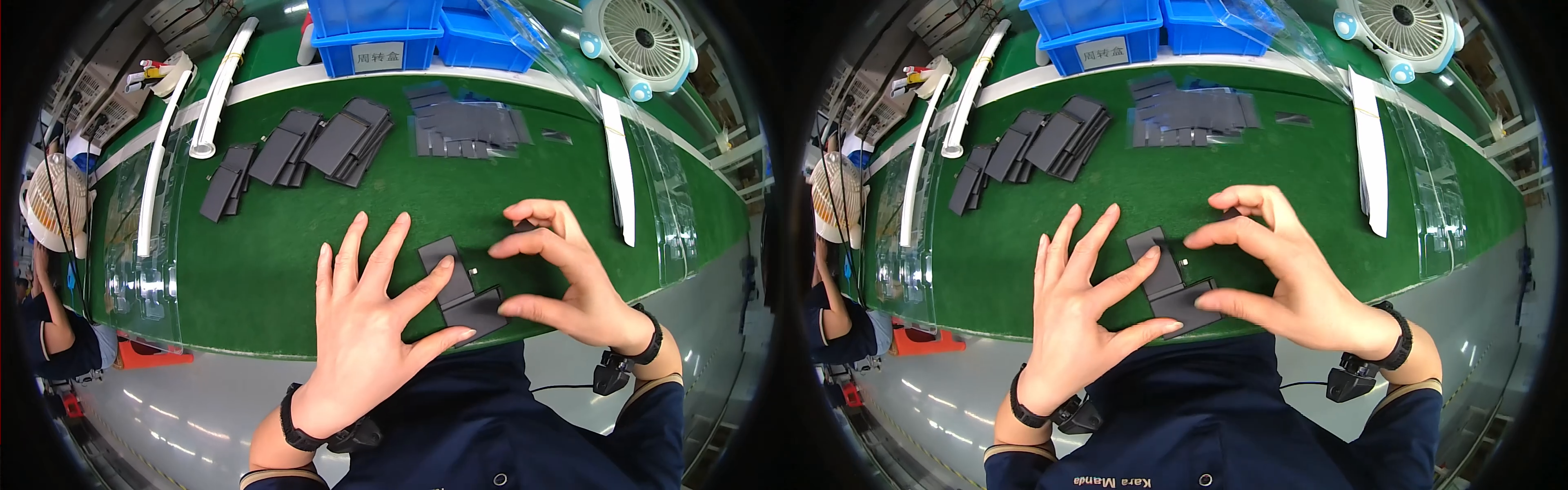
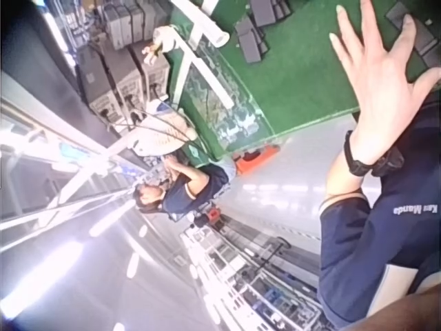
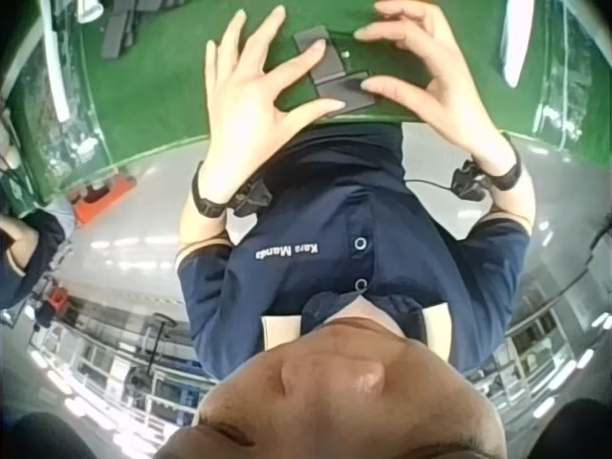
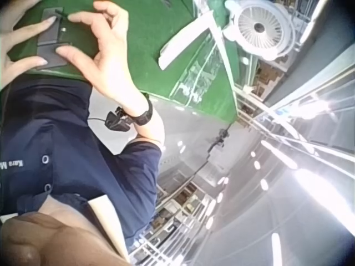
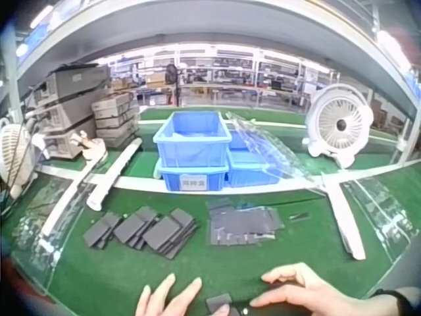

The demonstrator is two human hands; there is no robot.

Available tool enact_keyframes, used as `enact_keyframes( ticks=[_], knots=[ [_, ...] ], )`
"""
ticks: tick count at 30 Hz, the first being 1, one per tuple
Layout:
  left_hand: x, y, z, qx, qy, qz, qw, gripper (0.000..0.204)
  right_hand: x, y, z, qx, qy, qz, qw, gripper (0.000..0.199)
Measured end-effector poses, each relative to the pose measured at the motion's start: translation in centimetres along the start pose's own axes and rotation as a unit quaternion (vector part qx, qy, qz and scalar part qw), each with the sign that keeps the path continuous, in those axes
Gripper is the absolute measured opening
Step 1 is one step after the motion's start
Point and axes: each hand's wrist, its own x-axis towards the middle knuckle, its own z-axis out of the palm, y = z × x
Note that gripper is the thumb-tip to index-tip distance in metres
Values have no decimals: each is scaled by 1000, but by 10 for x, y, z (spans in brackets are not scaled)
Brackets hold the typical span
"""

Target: The recorder is assembling small black plastic components at an industrial workbench.

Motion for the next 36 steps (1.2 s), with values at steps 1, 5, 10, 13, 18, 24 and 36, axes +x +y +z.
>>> enact_keyframes(
  ticks=[1,5,10,13,18,24,36],
  knots=[
    [0,0,-2,2,-2,-2,1000,61,0,2,-1,-54,19,-27,998,32],
    [0,0,-1,3,-8,-5,1000,61,5,2,-7,-32,46,-26,998,13],
    [1,-1,0,-1,-6,-4,1000,60,17,4,-5,100,-99,75,987,8],
    [2,0,0,-5,-5,-1,1000,60,25,7,0,209,-134,167,954,14],
    [1,-2,1,-6,0,-2,1000,59,46,6,1,186,-202,196,941,16],
    [0,-3,1,-13,5,-1,1000,58,60,-3,4,122,-265,227,929,11],
    [-1,-4,3,-29,14,2,999,57,63,-7,4,98,-266,242,928,10]
  ],
)
